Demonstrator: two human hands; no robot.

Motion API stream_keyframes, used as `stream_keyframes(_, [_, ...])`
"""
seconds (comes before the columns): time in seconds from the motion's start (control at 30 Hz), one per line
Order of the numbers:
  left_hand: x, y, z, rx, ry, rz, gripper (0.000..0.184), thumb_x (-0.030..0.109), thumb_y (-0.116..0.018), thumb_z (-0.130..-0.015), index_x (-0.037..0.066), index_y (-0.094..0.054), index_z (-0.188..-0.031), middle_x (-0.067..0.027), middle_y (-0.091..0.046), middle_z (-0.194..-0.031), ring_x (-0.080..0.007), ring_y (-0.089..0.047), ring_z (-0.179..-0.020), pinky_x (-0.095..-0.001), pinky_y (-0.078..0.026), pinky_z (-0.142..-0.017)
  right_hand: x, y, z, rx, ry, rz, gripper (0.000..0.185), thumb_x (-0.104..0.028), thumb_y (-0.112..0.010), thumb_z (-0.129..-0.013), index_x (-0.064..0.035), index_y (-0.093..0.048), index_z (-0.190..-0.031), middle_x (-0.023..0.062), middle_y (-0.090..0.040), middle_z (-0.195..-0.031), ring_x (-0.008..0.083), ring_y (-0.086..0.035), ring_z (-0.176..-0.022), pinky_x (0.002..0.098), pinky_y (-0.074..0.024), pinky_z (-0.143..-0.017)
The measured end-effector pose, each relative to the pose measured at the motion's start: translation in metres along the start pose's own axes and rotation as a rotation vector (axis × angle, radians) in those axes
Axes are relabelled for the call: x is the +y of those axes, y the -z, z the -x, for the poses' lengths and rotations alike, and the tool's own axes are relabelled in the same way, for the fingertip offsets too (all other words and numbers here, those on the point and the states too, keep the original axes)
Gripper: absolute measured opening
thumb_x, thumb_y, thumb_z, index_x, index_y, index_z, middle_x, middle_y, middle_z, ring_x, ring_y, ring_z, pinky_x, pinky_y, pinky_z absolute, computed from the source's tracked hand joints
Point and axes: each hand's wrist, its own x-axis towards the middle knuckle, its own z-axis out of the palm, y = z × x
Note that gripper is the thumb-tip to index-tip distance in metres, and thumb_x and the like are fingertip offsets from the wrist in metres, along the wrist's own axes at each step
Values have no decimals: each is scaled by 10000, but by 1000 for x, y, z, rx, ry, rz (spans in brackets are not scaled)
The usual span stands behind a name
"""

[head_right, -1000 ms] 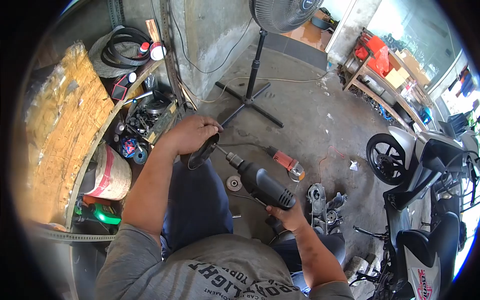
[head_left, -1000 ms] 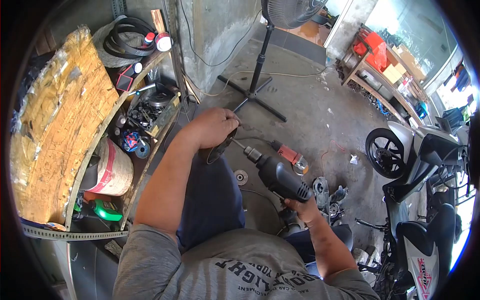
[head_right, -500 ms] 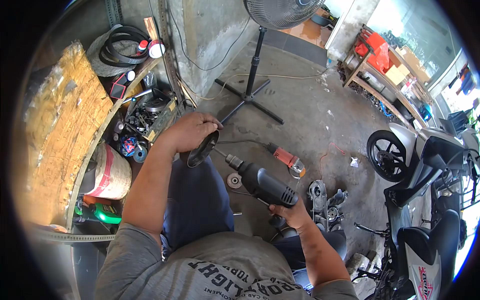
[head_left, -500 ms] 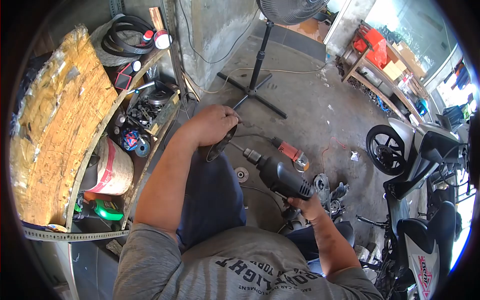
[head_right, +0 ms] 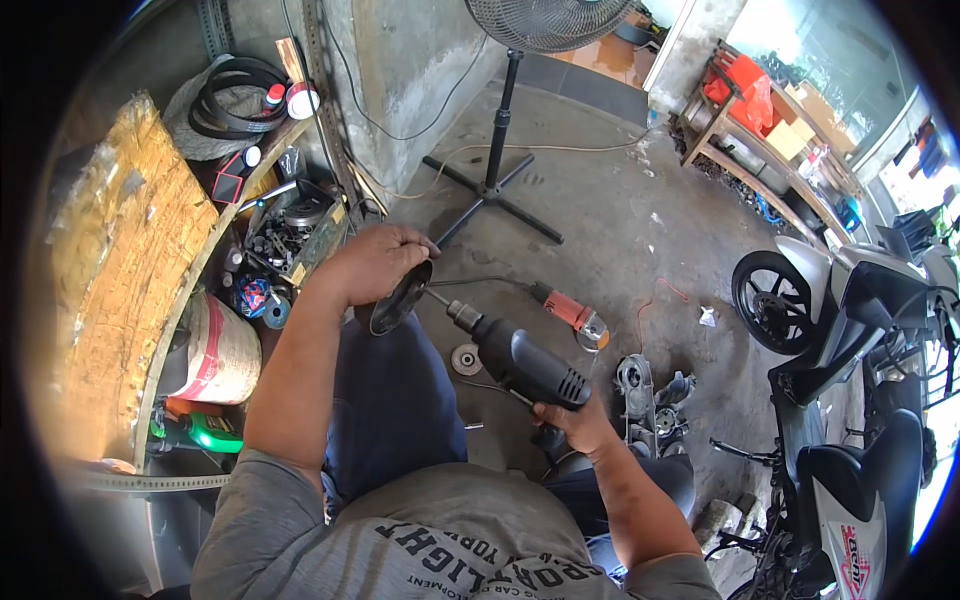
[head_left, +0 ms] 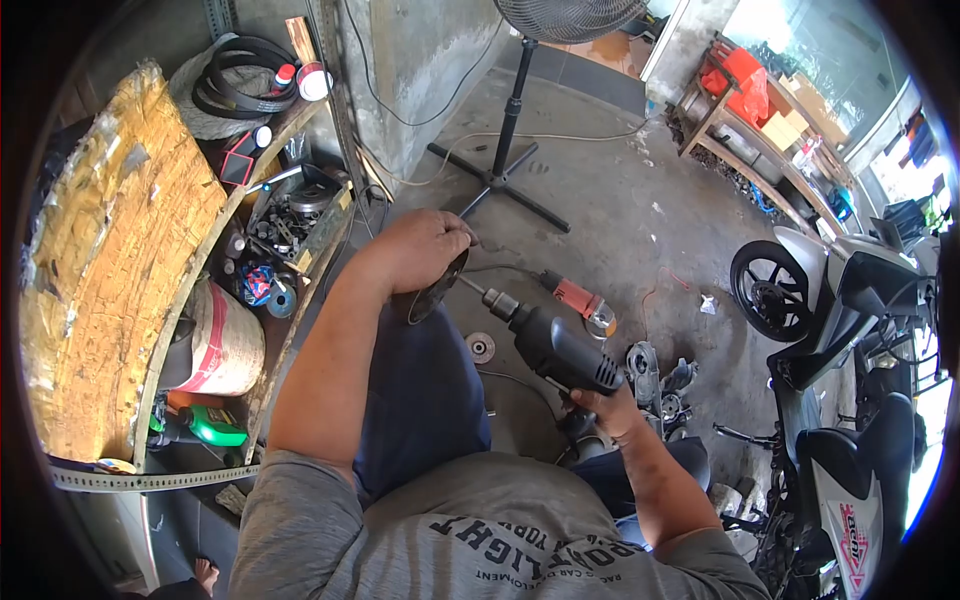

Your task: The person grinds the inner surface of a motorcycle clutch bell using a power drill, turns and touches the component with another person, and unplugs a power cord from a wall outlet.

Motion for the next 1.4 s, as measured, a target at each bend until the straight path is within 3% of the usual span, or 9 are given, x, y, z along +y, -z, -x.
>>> stream_keyframes(0.3, [-3,-2,0,5,-8,-7,340,236,-512,-940,11,-728,-1075,-112,-737,-1022,-265,-666,-888,-356,-516,-847,-7,-2,6,32,49,-59,359,11,-768,-795,35,-604,-1113,96,-677,-808,173,-623,-621,262,-507,-597])
stream_keyframes(0.43, [-3,0,2,-12,1,-8,378,270,-485,-938,12,-719,-1084,-121,-730,-1059,-319,-658,-921,-389,-514,-853,-5,0,5,8,49,-95,450,-41,-725,-804,27,-571,-1221,129,-687,-883,212,-647,-651,305,-529,-641])
stream_keyframes(0.6, [-4,0,1,-18,10,7,379,272,-480,-936,15,-719,-1077,-122,-728,-1050,-325,-654,-926,-391,-510,-858,-5,-8,5,-14,74,-178,428,30,-764,-780,33,-586,-1169,112,-664,-811,184,-608,-615,265,-505,-607])
stream_keyframes(1.3, [1,2,3,-18,34,22,387,280,-495,-930,2,-709,-1094,-138,-730,-1028,-339,-649,-901,-398,-507,-834,5,6,7,17,42,-154,443,5,-770,-782,41,-593,-1187,114,-677,-834,203,-637,-628,283,-526,-607])
stream_keyframes(1.4, [2,3,2,-4,29,2,362,268,-503,-933,18,-729,-1065,-114,-737,-1018,-290,-663,-887,-368,-517,-841,3,1,7,6,35,-168,455,-4,-771,-781,36,-591,-1197,118,-680,-860,205,-636,-631,289,-527,-612])
